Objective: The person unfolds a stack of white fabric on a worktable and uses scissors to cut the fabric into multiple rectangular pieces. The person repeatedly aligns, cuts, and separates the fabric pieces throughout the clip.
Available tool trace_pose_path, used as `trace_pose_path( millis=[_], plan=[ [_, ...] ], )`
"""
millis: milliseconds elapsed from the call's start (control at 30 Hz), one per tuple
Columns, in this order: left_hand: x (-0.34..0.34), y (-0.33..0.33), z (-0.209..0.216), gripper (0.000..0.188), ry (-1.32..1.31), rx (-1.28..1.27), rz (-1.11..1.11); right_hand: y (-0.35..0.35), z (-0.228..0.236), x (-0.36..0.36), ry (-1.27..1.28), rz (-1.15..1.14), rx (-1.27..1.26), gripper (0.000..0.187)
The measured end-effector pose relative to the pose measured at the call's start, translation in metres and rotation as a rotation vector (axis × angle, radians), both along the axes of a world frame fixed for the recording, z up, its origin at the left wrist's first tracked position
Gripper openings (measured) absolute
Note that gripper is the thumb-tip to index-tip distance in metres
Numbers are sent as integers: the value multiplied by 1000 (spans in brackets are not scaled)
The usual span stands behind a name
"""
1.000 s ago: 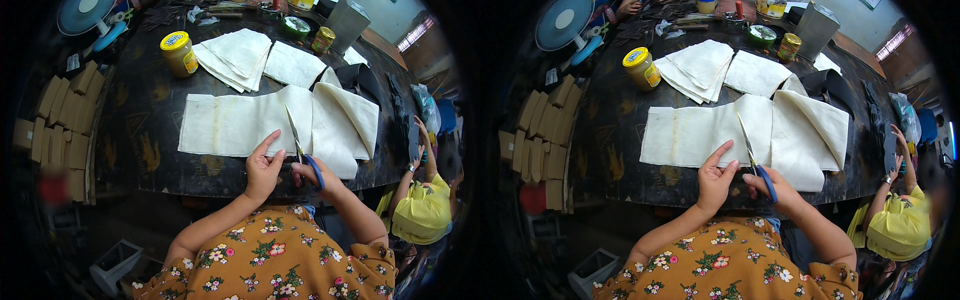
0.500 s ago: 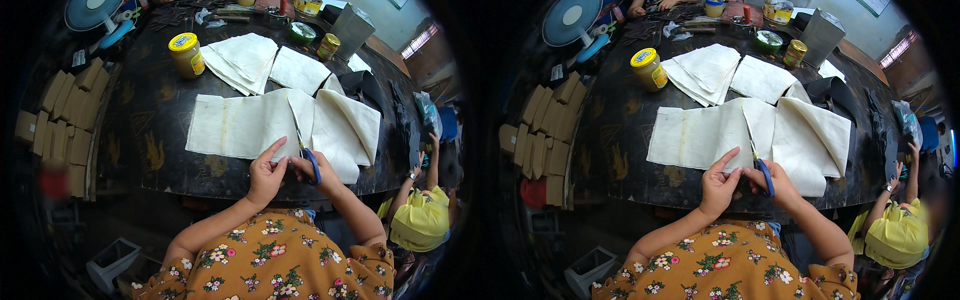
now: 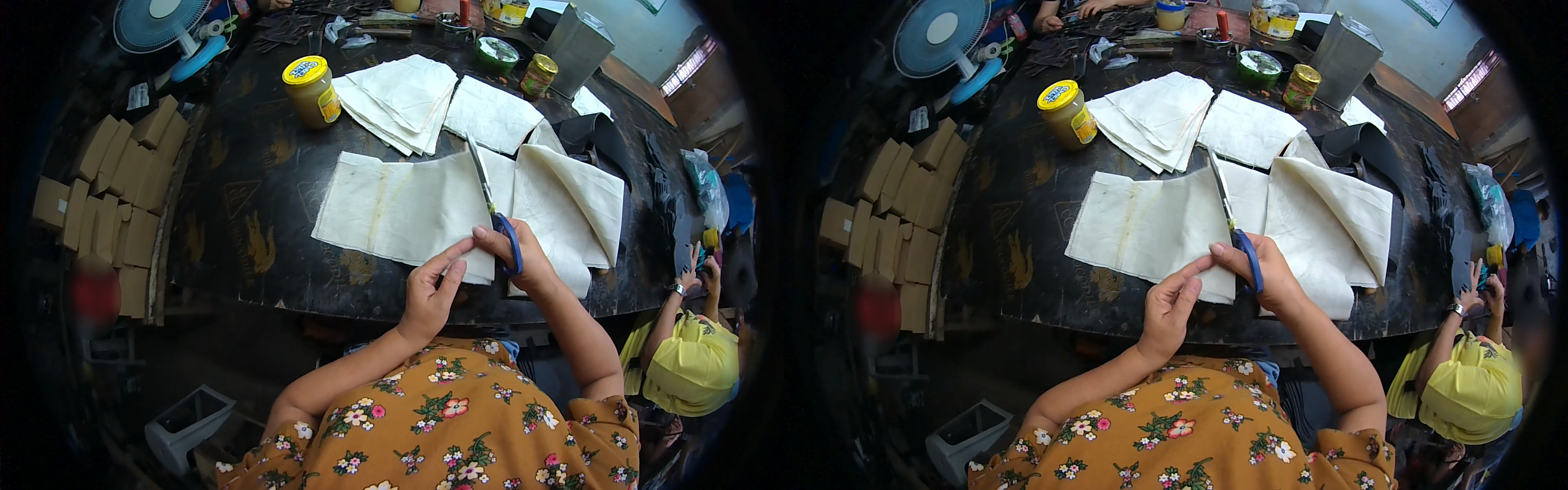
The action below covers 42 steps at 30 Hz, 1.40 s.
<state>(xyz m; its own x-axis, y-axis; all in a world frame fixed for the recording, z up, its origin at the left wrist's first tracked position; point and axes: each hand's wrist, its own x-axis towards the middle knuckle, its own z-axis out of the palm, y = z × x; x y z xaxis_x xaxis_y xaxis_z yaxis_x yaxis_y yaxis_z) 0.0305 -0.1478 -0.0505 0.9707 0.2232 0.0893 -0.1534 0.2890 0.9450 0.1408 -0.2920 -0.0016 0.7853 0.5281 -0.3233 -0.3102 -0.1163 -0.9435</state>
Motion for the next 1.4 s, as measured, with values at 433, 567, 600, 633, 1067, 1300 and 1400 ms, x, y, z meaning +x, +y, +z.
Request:
trace_pose_path(
  millis=[433,567,600,633,1067,1300,1400],
  plan=[
    [1,71,3,58,252,-379,125,-17,-6,-59,91,-3,58,35],
    [27,133,24,64,249,-149,-68,-38,-22,-70,363,229,224,37],
    [29,146,31,68,188,-63,-86,-44,-26,-70,463,247,275,41],
    [27,157,37,68,117,-109,-147,-49,-30,-71,474,355,318,53],
    [12,149,37,83,-91,-537,-306,-41,-28,-65,184,593,239,71],
    [24,148,52,64,17,-90,-228,-46,-26,-67,245,578,359,79],
    [24,153,55,65,81,172,-145,-53,-19,-64,207,542,315,79]
  ],
)
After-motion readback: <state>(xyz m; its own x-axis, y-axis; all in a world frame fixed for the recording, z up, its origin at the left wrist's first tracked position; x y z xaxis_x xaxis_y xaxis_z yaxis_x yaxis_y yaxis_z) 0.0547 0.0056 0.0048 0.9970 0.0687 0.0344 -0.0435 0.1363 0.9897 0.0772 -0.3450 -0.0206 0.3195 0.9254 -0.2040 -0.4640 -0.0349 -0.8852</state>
